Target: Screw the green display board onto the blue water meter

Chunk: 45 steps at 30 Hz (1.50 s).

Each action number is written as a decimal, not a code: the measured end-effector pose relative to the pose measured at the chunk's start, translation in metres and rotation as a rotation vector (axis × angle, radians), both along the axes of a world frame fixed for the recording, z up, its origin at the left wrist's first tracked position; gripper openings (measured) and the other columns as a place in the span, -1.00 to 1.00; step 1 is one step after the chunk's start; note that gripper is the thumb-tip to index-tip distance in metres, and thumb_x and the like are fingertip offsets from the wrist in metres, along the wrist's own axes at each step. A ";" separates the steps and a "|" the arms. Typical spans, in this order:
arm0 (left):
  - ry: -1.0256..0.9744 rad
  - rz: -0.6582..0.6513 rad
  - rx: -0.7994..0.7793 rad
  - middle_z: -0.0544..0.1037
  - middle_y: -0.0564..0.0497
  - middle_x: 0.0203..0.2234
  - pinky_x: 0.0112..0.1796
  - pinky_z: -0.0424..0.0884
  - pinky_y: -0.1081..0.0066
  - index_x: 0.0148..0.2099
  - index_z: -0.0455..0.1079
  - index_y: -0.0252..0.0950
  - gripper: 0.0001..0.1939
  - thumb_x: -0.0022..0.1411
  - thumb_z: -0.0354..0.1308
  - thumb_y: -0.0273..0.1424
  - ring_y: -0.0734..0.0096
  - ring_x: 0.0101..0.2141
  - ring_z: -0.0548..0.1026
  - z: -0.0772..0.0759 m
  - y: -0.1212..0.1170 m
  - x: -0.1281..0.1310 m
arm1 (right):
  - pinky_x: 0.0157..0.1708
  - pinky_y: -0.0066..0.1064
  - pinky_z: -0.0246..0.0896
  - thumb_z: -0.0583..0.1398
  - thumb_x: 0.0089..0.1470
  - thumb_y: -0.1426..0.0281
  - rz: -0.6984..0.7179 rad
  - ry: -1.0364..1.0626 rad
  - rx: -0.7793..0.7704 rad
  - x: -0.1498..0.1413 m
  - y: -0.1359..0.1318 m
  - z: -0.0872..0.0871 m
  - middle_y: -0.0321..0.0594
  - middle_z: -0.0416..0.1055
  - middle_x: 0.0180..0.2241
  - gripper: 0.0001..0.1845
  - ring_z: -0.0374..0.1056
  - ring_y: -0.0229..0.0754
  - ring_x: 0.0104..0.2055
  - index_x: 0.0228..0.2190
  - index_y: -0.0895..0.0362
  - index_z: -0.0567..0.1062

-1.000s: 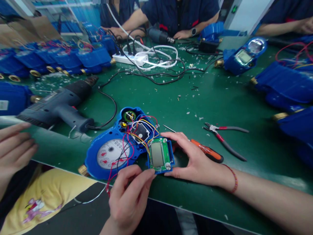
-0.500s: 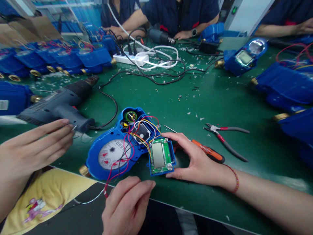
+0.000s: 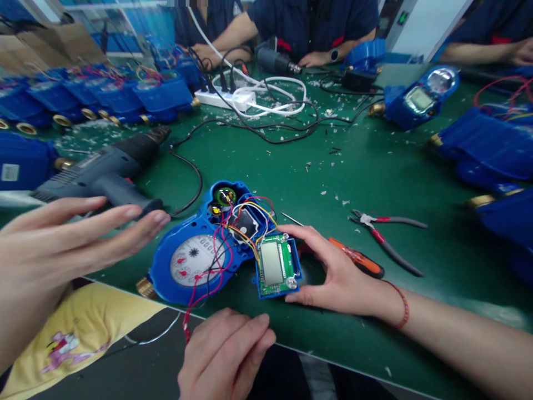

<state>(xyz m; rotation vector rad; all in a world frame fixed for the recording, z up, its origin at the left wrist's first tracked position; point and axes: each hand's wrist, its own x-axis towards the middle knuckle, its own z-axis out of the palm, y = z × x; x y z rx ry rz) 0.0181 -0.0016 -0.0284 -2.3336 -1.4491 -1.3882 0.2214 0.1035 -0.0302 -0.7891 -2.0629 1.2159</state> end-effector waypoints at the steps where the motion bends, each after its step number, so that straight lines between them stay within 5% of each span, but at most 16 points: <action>1: 0.004 0.007 0.005 0.57 0.07 -0.55 -0.34 0.51 0.55 -0.30 0.49 -0.36 -0.92 0.27 0.20 -0.54 0.58 -0.52 0.53 0.000 0.000 0.001 | 0.03 -0.14 0.35 0.41 -0.06 0.21 0.000 0.001 -0.006 0.000 0.000 0.000 -0.04 0.23 0.16 -0.12 0.24 0.03 0.15 0.21 0.08 0.18; 13: 0.022 -0.057 -0.045 0.54 0.10 -0.63 -0.41 0.47 0.58 -0.29 0.44 -0.35 -0.86 0.35 0.10 -0.51 0.60 -0.58 0.51 0.007 0.000 0.005 | 0.09 -0.13 0.30 0.40 -0.04 0.19 0.003 -0.017 -0.012 0.001 0.000 -0.005 -0.06 0.19 0.19 -0.10 0.22 0.02 0.18 0.24 0.01 0.14; 19: 0.096 0.017 0.068 0.58 0.10 -0.66 -0.40 0.48 0.59 -0.36 0.47 -0.33 -0.82 0.33 0.15 -0.47 0.59 -0.62 0.53 0.007 0.000 0.004 | 0.25 -0.06 0.06 0.31 0.07 0.11 0.004 -0.220 0.291 0.018 -0.003 0.017 0.06 0.04 0.29 0.00 -0.02 0.02 0.32 0.32 0.12 -0.09; 24: 0.020 0.015 0.079 0.57 0.09 -0.65 -0.40 0.47 0.59 -0.36 0.48 -0.35 -0.83 0.31 0.16 -0.51 0.60 -0.62 0.52 0.005 -0.003 0.001 | 0.02 -0.10 0.25 0.16 0.22 0.27 -0.480 -0.424 0.508 0.092 0.014 0.032 -0.09 0.41 -0.08 -0.77 0.33 0.00 0.00 -0.09 0.06 0.42; 27: -0.033 -0.031 0.063 0.56 0.06 -0.62 -0.40 0.47 0.59 -0.34 0.48 -0.38 -0.87 0.29 0.17 -0.56 0.60 -0.59 0.52 0.003 -0.008 0.003 | 0.00 0.09 0.19 0.15 0.12 0.19 -0.604 -0.734 0.495 0.133 0.034 0.015 0.07 0.39 -0.06 -0.65 0.28 0.19 0.02 -0.13 0.15 0.45; 31: -0.078 -0.013 0.060 0.56 0.07 -0.60 -0.39 0.49 0.58 -0.31 0.50 -0.37 -0.89 0.23 0.19 -0.62 0.59 -0.58 0.52 -0.002 -0.015 0.006 | -0.27 -0.13 0.28 0.09 0.09 0.28 -0.559 -0.798 0.380 0.148 0.048 -0.006 -0.05 0.42 -0.37 -0.83 0.35 0.04 -0.29 -0.41 0.11 0.41; 34: -0.118 0.004 -0.048 0.60 0.04 -0.51 -0.38 0.52 0.57 -0.24 0.51 -0.34 -0.86 0.19 0.20 -0.64 0.53 -0.51 0.56 -0.006 -0.018 0.006 | -0.49 -0.27 0.11 0.05 0.13 0.33 -0.599 -0.807 0.345 0.135 0.048 0.005 -0.14 0.35 -0.52 -0.87 0.26 -0.05 -0.50 -0.39 0.11 0.35; 38: -0.351 0.034 -0.434 0.65 0.01 -0.36 -0.38 0.56 0.61 0.00 0.44 -0.26 -0.74 0.26 0.18 -0.52 0.48 -0.43 0.63 -0.014 -0.016 0.009 | -0.48 -0.33 0.03 0.06 0.19 0.38 -0.672 -0.700 0.374 0.090 0.048 0.048 -0.22 0.34 -0.50 -0.86 0.23 -0.14 -0.52 -0.20 0.13 0.32; 41: -0.668 -0.020 -0.675 0.65 -0.10 -0.13 -0.18 0.58 0.54 0.22 0.24 -0.19 -0.56 0.32 0.14 -0.44 0.36 -0.16 0.64 -0.020 -0.014 0.015 | -0.45 -0.38 0.02 0.11 0.22 0.45 -0.533 -0.373 0.413 0.034 0.048 0.082 -0.32 0.31 -0.51 -0.91 0.18 -0.24 -0.51 -0.25 0.15 0.42; 45: -1.003 -0.037 -0.799 0.55 -0.18 0.06 -0.01 0.51 0.44 0.33 0.09 -0.15 -0.37 0.28 0.21 -0.37 0.25 0.04 0.53 -0.023 -0.009 0.024 | -0.34 -0.49 0.09 0.14 0.24 0.54 -0.297 -0.101 0.357 -0.047 0.047 0.109 -0.36 0.34 -0.45 -0.88 0.24 -0.33 -0.38 -0.37 0.21 0.42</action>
